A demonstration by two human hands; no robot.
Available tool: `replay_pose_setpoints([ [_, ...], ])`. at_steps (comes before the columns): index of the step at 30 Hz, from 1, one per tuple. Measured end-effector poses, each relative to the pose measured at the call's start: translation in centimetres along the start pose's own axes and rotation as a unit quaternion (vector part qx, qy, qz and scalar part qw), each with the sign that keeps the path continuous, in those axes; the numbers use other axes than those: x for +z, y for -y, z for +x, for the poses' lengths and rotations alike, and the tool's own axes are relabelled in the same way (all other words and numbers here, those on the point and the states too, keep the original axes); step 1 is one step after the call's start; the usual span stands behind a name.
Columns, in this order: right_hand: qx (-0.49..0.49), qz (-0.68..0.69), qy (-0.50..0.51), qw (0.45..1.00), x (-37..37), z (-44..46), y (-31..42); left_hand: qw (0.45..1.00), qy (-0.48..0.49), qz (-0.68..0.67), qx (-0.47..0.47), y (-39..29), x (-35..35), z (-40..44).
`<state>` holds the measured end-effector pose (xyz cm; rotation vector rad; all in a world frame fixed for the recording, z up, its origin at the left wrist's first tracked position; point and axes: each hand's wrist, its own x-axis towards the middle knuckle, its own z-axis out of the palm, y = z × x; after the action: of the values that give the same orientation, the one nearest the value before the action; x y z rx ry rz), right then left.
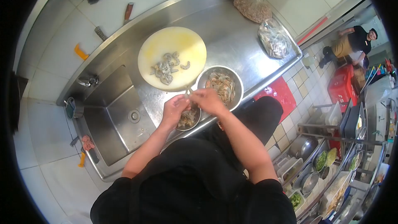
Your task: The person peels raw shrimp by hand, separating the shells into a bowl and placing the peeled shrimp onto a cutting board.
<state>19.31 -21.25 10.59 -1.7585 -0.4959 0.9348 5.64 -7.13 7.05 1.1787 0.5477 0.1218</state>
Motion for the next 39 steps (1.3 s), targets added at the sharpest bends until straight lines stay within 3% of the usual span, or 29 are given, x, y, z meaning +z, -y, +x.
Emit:
replay_pose_setpoints([
  [5, 0.038, 0.040, 0.014, 0.998, 2.8, 0.2, -2.8, 0.994, -0.040, 0.098, 0.035, -0.1, -0.9, -1.5],
  [7, -0.052, -0.034, -0.003, 0.998, 3.9, 0.1, -3.2, 0.990, -0.053, 0.125, 0.048, 0.9, -1.9, -2.4],
  [9, -0.058, -0.016, -0.006, 0.998, 5.3, 1.1, -5.2, 0.973, -0.089, 0.202, 0.074, 1.4, -2.5, -3.6],
  [12, -0.028, 0.017, 0.004, 0.999, 6.4, 0.5, -4.4, 0.958, -0.131, 0.232, 0.104, 3.0, -3.0, -4.8],
  [14, 0.134, 0.146, 0.061, 0.978, 6.4, 0.2, -3.7, 0.944, -0.130, 0.266, 0.144, 4.0, -3.8, -5.1],
  [17, 0.178, 0.228, 0.069, 0.955, 6.3, 0.9, -4.7, 0.936, -0.142, 0.264, 0.187, 5.4, -5.4, -5.5],
  [18, 0.174, 0.134, 0.064, 0.973, 6.4, 2.1, -6.8, 0.942, -0.151, 0.234, 0.190, 5.6, -5.9, -5.3],
  [19, 0.173, 0.134, 0.058, 0.974, 6.4, 2.1, -7.9, 0.942, -0.145, 0.232, 0.192, 5.4, -6.1, -5.1],
  [20, 0.040, -0.112, 0.026, 0.993, 6.6, 1.9, -8.8, 0.932, -0.180, 0.233, 0.210, 5.0, -6.3, -5.1],
  [21, -0.094, -0.350, -0.006, 0.932, 6.7, 1.8, -9.0, 0.920, -0.217, 0.234, 0.228, 4.6, -6.6, -5.0],
  [22, -0.022, -0.371, 0.021, 0.928, 6.1, 0.3, -6.1, 0.914, -0.221, 0.244, 0.237, 4.0, -6.9, -4.7],
  [26, -0.039, -0.381, 0.082, 0.920, 6.0, 1.0, -4.4, 0.904, -0.214, 0.237, 0.285, 2.8, -6.4, -3.5],
  [28, -0.114, -0.029, 0.059, 0.991, 6.7, 1.0, -4.0, 0.890, -0.182, 0.287, 0.303, 2.1, -5.3, -3.4],
  [29, -0.115, -0.029, 0.059, 0.991, 7.0, 0.6, -3.9, 0.890, -0.182, 0.287, 0.303, 1.9, -4.8, -3.4],
  [31, -0.172, -0.014, 0.010, 0.985, 7.5, -0.1, -2.6, 0.836, -0.157, 0.397, 0.344, 1.4, -3.9, -3.3],
  [37, -0.209, 0.012, -0.019, 0.978, 7.6, 0.2, -3.2, 0.839, -0.176, 0.395, 0.331, 1.7, -3.5, -2.8],
  [39, -0.242, -0.132, -0.085, 0.957, 7.3, 0.3, -2.8, 0.835, -0.171, 0.395, 0.343, 1.6, -3.8, -2.4],
])
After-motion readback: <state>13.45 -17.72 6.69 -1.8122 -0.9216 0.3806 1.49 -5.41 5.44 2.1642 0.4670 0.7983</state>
